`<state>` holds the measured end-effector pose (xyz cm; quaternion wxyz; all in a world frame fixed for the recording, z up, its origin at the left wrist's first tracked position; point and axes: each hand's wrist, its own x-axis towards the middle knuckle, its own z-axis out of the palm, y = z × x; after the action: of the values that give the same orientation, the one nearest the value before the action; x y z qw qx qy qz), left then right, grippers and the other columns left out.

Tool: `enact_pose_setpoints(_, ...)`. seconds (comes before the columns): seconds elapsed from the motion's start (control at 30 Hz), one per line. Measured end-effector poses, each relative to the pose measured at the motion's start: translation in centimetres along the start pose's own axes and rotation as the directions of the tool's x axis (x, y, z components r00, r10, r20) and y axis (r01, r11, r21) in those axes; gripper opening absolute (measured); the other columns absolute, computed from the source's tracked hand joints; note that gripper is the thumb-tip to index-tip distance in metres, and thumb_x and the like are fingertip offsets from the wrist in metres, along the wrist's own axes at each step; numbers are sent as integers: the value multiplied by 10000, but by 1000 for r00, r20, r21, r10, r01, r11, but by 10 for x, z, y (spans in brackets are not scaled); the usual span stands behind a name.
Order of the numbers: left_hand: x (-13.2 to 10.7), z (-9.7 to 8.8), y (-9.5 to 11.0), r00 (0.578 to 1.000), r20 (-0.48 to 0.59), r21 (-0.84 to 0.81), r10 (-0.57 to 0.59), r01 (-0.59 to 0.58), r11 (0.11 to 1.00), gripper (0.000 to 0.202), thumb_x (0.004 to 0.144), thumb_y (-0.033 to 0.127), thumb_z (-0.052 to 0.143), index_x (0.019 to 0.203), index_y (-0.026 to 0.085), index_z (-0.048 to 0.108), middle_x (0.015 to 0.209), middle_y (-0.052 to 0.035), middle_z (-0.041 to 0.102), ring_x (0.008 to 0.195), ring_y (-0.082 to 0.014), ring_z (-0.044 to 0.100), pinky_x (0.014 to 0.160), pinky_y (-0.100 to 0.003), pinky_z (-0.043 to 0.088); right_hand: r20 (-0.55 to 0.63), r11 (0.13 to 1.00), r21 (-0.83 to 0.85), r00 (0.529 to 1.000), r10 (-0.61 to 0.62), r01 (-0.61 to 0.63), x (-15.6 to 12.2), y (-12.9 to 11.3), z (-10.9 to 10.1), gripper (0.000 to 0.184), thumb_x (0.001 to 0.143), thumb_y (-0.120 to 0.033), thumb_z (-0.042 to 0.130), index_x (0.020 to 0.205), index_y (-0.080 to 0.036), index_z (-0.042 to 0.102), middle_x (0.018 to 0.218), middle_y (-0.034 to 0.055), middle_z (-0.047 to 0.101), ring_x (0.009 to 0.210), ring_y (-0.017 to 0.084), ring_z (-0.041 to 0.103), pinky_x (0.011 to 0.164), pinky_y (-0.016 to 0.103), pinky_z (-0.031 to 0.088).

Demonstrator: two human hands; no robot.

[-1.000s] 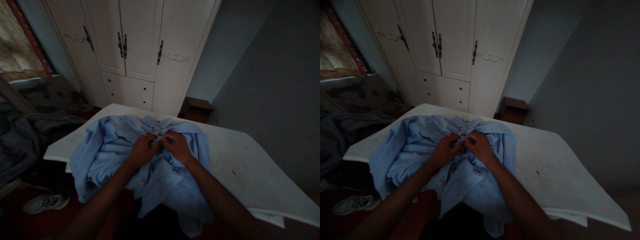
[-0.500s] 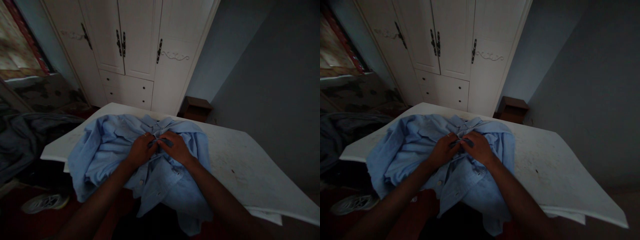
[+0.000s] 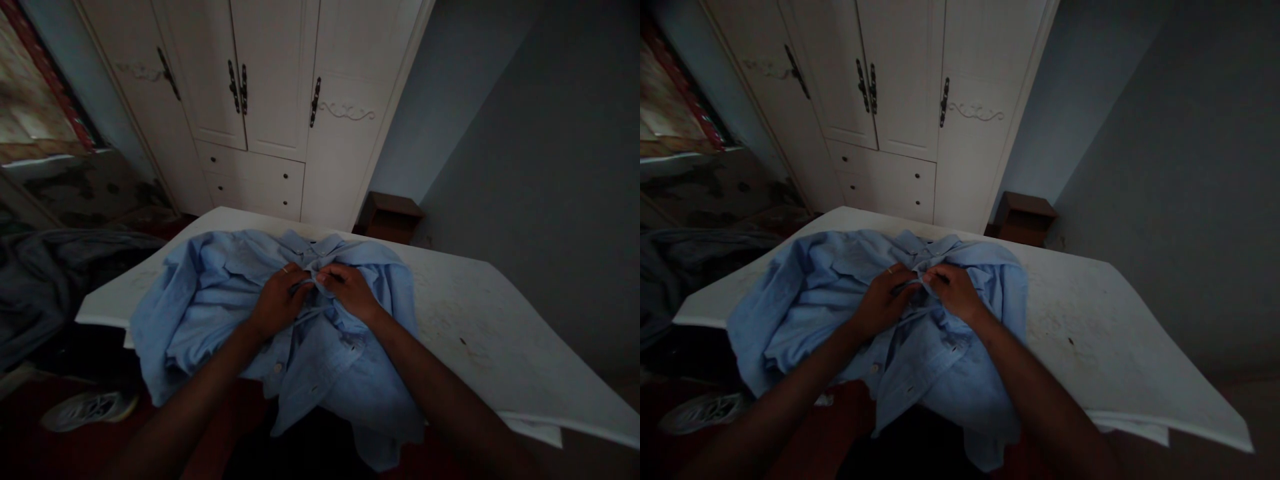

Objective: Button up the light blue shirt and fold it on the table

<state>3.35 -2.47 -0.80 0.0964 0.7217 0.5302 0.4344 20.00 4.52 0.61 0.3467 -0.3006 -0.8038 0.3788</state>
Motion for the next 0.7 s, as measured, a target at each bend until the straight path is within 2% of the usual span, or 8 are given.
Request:
enact_pose_setpoints(0.1, 1, -1, 0, 1000, -5, -48, 3, -3, 999, 184, 886, 284, 506, 856, 184, 658, 825, -45, 620, 793, -175, 590, 743, -301, 479, 49, 987, 148, 997, 60, -67, 1, 3, 0, 277, 818, -437, 571, 729, -181, 629, 644, -20, 553, 621, 127, 503, 592, 238, 392)
enact_pose_setpoints(0.23, 0, 1, -1, 998, -58, -51, -21, 18, 999, 155, 869, 288, 551, 893, 186, 666, 835, -38, 631, 810, -173, 602, 762, -294, 480, 79, 970, 231, 995, 63, -80, 1, 6, 1, 318, 802, -486, 592, 725, -179, 622, 646, -25, 528, 610, 115, 477, 584, 233, 379)
enact_pose_setpoints(0.47, -2, 3, 2, 992, -108, 42, -65, 70, 997, 171, 847, 336, 583, 900, 199, 671, 838, -40, 655, 814, -187, 621, 776, -315, 492, 64, 963, 257, 996, 69, -84, 0, 6, 0, 357, 783, -533, 615, 725, -182, 636, 647, -23, 532, 612, 115, 485, 592, 237, 396)
enact_pose_setpoints(0.7, -1, -2, 0, 998, -6, -44, -69, 69, 997, 203, 862, 330, 552, 903, 198, 700, 851, -46, 673, 804, -181, 634, 752, -306, 495, 66, 974, 202, 993, 93, -105, -1, 9, 1, 353, 776, -527, 617, 727, -179, 650, 643, -18, 551, 601, 117, 489, 579, 239, 385)
